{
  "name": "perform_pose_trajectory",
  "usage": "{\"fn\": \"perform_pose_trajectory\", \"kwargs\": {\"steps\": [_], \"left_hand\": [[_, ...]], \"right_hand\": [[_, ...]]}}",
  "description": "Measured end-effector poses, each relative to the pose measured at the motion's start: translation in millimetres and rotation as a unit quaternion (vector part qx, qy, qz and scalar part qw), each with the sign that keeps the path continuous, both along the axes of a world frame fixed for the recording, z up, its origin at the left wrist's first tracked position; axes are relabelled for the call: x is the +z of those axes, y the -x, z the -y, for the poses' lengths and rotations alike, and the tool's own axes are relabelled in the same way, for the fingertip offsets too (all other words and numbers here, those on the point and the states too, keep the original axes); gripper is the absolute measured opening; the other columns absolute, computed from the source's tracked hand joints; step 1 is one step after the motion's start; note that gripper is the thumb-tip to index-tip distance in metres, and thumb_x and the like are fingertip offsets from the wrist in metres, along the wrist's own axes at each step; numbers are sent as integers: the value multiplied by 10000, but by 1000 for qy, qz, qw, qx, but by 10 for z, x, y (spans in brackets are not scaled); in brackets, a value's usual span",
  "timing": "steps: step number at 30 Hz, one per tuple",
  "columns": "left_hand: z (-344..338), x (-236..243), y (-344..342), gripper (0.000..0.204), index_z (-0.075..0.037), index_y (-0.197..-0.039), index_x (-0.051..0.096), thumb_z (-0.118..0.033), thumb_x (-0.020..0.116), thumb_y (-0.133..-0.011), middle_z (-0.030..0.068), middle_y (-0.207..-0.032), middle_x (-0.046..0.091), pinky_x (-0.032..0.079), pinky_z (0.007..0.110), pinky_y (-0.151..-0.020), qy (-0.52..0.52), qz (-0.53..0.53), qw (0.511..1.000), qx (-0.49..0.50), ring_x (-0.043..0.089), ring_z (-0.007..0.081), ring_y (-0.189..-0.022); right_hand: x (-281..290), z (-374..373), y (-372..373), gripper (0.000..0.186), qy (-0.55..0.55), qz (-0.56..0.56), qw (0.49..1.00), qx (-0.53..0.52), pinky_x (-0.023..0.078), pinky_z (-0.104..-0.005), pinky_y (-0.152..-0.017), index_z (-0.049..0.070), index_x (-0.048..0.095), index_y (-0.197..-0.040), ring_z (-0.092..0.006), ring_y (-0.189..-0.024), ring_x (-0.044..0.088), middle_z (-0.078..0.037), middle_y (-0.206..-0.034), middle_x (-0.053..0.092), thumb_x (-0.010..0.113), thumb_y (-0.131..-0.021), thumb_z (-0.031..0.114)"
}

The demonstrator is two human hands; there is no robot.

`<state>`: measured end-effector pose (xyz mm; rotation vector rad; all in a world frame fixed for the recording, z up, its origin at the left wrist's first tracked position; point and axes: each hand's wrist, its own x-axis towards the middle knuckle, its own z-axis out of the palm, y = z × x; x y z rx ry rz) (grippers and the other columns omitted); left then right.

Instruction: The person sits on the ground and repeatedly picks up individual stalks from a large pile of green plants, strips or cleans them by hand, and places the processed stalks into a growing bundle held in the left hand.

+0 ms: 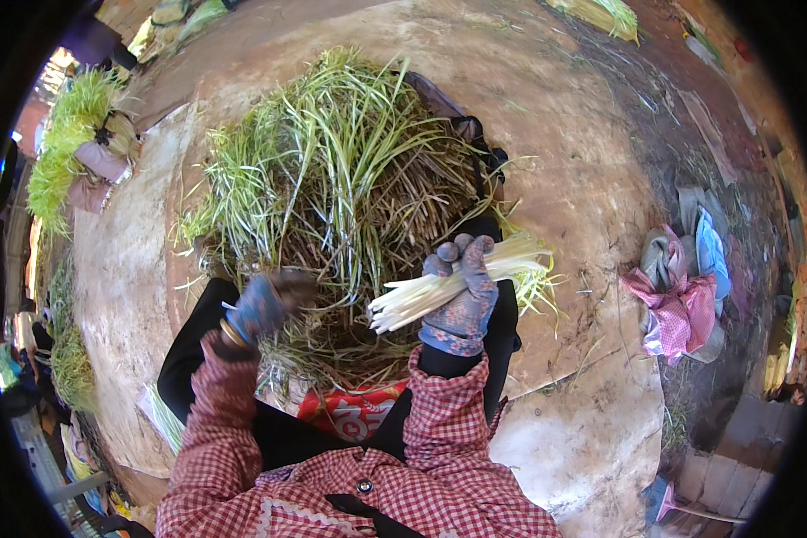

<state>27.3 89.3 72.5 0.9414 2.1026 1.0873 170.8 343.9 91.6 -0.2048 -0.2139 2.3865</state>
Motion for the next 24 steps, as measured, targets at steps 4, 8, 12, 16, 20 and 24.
{"fn": "perform_pose_trajectory", "kwargs": {"steps": [4, 8, 12, 16, 20, 24], "left_hand": [[-464, -90, 1085, 261, -13, -1065, 655, -192, 604, -881, 162, -1011, 687, 559, 351, -753, 186, -173, 935, 247, 686, 266, -859], [-430, -593, 1195, 258, -59, -1053, 666, -229, 629, -863, 151, -972, 687, 536, 386, -740, 393, -191, 875, 211, 668, 263, -823], [-45, -582, 754, 218, -30, -1012, 651, -173, 671, -849, 83, -888, 677, 530, 306, -673, -26, 0, 919, 394, 655, 183, -772], [75, 41, 131, 224, -37, -1073, 573, -26, 632, -857, 43, -829, 639, 454, 221, -486, -386, 135, 823, 393, 612, 122, -642], [31, 720, -129, 281, -25, -1166, 567, 1, 586, -887, 80, -963, 656, 419, 152, -513, -463, 159, 810, 323, 607, 105, -706], [-160, 953, -216, 170, -25, -1057, 619, -48, 612, -889, 38, -723, 602, 374, 200, -451, -501, 137, 793, 319, 509, 87, -535]], "right_hand": [[8, 48, 35, 142, -45, 31, 998, 5, 431, -268, -597, 149, 556, -954, -160, -747, 572, -38, -888, 591, 659, -874, 95], [35, 51, 64, 160, -20, 46, 998, -28, 429, -265, -589, 155, 562, -954, -148, -745, 560, -28, -891, 580, 683, -860, 108], [15, 100, 139, 159, -36, 52, 998, -4, 441, -281, -586, 151, 560, -957, -158, -748, 572, -42, -893, 590, 680, -861, 108], [-35, 210, 208, 192, -29, 81, 996, 4, 445, -282, -593, 147, 542, -967, -165, -748, 559, -51, -908, 592, 679, -851, 77], [7, 196, 150, 191, -40, 57, 998, -9, 445, -280, -596, 136, 531, -949, -160, -757, 550, -51, -890, 578, 679, -848, 69], [50, 177, 64, 185, -42, 65, 997, -9, 454, -284, -602, 125, 540, -939, -160, -750, 545, -51, -876, 572, 688, -841, 74]]}}
